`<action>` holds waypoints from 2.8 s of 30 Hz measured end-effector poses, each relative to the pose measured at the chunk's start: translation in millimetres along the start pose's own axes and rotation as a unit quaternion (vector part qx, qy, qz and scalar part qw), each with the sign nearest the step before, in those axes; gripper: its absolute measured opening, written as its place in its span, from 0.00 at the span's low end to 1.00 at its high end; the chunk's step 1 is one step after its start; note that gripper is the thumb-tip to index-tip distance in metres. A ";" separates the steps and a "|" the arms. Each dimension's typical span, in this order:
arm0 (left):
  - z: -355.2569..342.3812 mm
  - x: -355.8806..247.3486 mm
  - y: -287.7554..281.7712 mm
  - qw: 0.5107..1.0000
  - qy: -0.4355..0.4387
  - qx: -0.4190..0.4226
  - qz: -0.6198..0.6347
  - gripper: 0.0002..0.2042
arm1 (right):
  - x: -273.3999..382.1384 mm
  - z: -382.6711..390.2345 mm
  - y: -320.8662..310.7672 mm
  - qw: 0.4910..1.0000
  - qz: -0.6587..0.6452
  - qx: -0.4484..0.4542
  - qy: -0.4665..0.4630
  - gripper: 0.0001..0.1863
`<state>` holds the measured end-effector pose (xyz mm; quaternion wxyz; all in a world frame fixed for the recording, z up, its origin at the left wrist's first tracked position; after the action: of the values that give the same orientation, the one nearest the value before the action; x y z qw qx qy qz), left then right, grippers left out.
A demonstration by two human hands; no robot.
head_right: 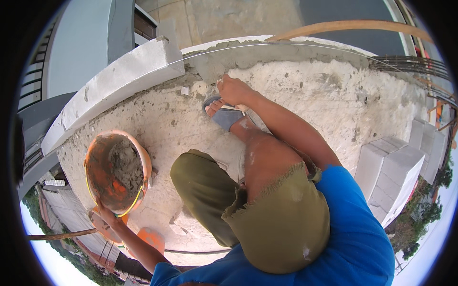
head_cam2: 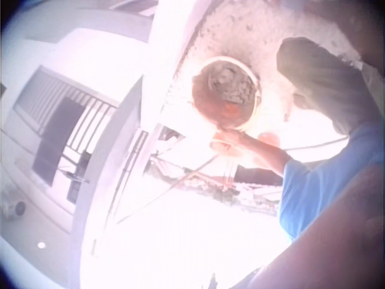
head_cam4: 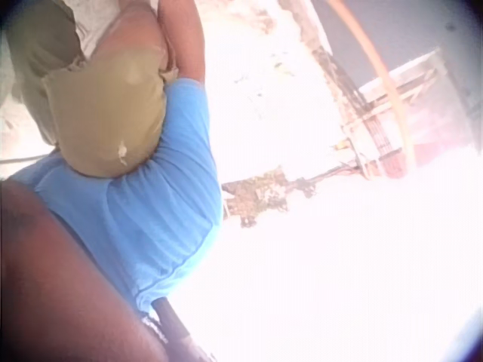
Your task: The person places white rectangular tiles onto a concrete ledge, applies cement mortar from a bucket using a trowel, and taps the tiles with a hammer to secure them. The person repeatedly scoops mortar, spreads it, and adjusts tiles along the ledge.
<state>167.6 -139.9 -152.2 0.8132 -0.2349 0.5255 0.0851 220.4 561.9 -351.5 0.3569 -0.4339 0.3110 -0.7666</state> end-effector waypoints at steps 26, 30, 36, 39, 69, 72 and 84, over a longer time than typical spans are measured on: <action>68.9 -43.1 80.9 0.987 0.095 0.066 0.113 0.21 | 294.6 118.5 -83.5 0.841 0.366 0.047 -0.395 0.23; 102.8 -45.7 88.2 0.991 0.126 0.039 0.019 0.20 | 323.6 109.7 -23.1 0.798 0.434 0.044 -0.416 0.20; 55.6 7.3 23.8 0.986 0.103 -0.026 0.128 0.23 | 339.5 131.8 2.7 0.875 0.158 0.012 -0.458 0.18; 32.3 31.6 -9.1 0.990 0.085 -0.029 0.108 0.24 | 272.8 97.6 -11.8 0.956 -0.141 0.122 -0.229 0.17; 215.5 -104.6 371.2 0.792 0.275 0.408 -0.361 0.14 | 84.0 -6.7 92.1 0.828 -0.517 0.216 -0.032 0.18; 216.0 -39.9 417.9 0.811 0.292 0.383 -0.333 0.19 | 79.6 -5.3 96.0 0.747 -0.607 0.270 -0.002 0.18; 134.3 134.6 423.3 0.957 -0.127 0.245 -0.089 0.13 | 90.0 -23.3 87.1 0.797 -0.557 0.233 -0.019 0.16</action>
<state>172.2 279.2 -351.2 0.9100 -0.0620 0.3999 -0.0901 190.7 444.2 -390.1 -0.0357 -0.4503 -0.1787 -0.8741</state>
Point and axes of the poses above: each hand's wrist, its own z-axis away from the middle knuckle, its own y-axis out of the palm, x = y × z, the point moved 9 cm from there along -z, towards the middle knuckle, and after that the axes turned 13 degrees about z, right-handed, at the moved point
